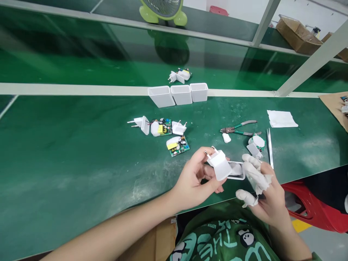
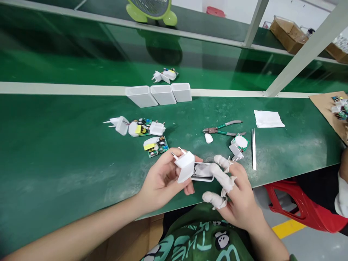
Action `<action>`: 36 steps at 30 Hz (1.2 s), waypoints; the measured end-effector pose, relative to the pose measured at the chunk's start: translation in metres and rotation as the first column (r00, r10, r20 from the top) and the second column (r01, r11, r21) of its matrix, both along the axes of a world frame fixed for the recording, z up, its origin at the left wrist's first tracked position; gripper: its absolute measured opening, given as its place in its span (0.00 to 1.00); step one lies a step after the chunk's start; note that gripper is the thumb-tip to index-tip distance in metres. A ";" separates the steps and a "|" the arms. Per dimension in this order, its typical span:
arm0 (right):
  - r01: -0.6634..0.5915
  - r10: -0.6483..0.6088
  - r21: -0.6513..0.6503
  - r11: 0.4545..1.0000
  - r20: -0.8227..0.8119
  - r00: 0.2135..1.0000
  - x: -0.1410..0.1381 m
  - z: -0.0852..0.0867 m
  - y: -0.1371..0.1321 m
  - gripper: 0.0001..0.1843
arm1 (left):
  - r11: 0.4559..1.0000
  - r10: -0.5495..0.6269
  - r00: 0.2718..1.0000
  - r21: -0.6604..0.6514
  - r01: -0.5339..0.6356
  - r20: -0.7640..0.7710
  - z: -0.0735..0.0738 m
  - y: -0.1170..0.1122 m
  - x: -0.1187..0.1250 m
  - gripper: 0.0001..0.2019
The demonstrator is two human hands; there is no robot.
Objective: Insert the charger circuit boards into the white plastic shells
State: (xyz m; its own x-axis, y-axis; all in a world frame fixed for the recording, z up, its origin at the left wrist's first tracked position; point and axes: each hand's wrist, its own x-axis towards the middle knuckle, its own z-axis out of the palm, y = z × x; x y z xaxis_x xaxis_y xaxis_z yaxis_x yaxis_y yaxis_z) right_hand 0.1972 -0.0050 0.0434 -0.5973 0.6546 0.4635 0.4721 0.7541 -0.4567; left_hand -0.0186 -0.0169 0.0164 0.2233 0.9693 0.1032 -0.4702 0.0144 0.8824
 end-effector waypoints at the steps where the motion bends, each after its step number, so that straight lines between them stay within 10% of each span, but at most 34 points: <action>1: 0.004 -0.005 0.030 1.000 0.022 1.000 -0.003 0.001 0.001 0.31 | 1.000 0.007 1.000 0.002 -0.007 -0.003 0.000 0.000 0.000 0.15; 10: -0.022 0.019 0.081 0.996 0.038 0.999 -0.011 0.000 0.002 0.29 | 0.998 0.055 0.997 -0.020 -0.056 -0.052 0.001 -0.001 0.000 0.17; 20: -0.134 -0.033 -0.470 0.872 -0.330 0.944 0.006 -0.009 -0.013 0.31 | 0.996 0.029 0.998 0.082 -0.025 -0.049 -0.002 -0.004 0.001 0.17; 36: -0.022 -0.024 -0.197 0.980 -0.226 0.974 -0.005 -0.005 -0.014 0.38 | 0.966 0.089 0.996 0.245 -0.082 -0.016 0.000 -0.010 -0.002 0.17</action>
State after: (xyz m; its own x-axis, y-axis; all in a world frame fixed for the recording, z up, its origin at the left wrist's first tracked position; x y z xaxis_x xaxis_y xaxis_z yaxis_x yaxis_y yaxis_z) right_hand 0.1924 -0.0190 0.0388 -0.4909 0.7469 0.4486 0.3400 0.6383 -0.6906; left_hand -0.0204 -0.0264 0.0167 0.1464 0.9310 0.3343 -0.4363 -0.2426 0.8665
